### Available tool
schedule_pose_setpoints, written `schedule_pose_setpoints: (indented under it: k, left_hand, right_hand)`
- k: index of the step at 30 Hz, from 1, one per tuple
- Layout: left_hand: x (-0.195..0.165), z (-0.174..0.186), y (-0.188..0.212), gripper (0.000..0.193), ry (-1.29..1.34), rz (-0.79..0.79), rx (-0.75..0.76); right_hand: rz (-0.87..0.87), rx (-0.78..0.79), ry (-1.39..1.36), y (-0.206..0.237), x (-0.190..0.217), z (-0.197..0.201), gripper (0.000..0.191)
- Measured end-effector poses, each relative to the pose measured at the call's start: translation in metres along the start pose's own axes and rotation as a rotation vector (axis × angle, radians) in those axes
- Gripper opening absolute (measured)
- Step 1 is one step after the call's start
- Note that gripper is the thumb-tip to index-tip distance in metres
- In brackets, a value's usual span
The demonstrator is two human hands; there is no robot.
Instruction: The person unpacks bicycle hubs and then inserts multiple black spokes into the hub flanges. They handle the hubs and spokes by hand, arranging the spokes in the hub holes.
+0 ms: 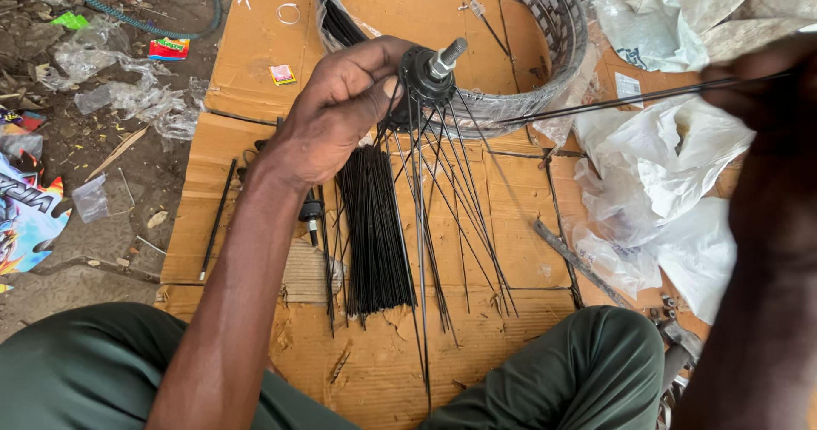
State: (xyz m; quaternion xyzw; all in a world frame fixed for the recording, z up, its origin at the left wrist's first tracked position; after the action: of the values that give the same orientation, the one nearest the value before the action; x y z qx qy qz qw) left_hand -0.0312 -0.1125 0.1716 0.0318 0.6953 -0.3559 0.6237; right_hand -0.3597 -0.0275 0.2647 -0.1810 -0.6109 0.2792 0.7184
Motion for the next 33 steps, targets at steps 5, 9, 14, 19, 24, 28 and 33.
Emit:
schedule_pose_setpoints:
  k: [5, 9, 14, 19, 24, 28, 33]
  left_hand:
    - [0.004, 0.000, 0.000, 0.029, 0.054, -0.028, 0.006]
    - [0.012, 0.005, 0.002, 0.029, -0.018, 0.042, -0.041]
    - [0.013, 0.000, 0.001, 0.030, 0.038, 0.039, -0.002]
    - [0.013, -0.003, 0.000, 0.028, 0.061, 0.001, 0.025]
    - [0.012, -0.005, 0.000, 0.028, 0.132, -0.031, 0.050]
    - [0.012, -0.005, 0.000, 0.029, 0.105, -0.031, 0.040]
    - [0.013, -0.004, -0.001, 0.028, 0.037, -0.003, 0.022]
  right_hand:
    - [0.153, 0.057, -0.157, -0.013, 0.020, -0.071, 0.013]
    - [0.224, 0.113, -0.139, -0.027, 0.025, -0.103, 0.015]
    - [0.220, 0.127, -0.160, -0.034, 0.024, -0.111, 0.021]
    - [0.198, 0.132, -0.133, -0.034, 0.022, -0.108, 0.026]
    - [0.233, 0.142, -0.077, -0.030, 0.022, -0.105, 0.027]
    - [0.216, 0.111, -0.092, -0.029, 0.021, -0.107, 0.028]
    - [0.167, 0.110, -0.115, -0.040, 0.029, -0.120, 0.027]
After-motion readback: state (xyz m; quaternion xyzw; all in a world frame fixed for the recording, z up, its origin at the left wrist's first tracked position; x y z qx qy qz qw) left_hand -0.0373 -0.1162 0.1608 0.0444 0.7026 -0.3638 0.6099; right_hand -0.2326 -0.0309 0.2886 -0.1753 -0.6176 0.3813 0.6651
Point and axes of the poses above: each hand's wrist, its own y-axis away from the middle knuckle, its own z-axis out of the back of the hand, x = y × z, the point moved 10 cm from there along -y, towards the middle knuckle, and after that the axes turned 15 degrees about -y, right-handed, at the moved point
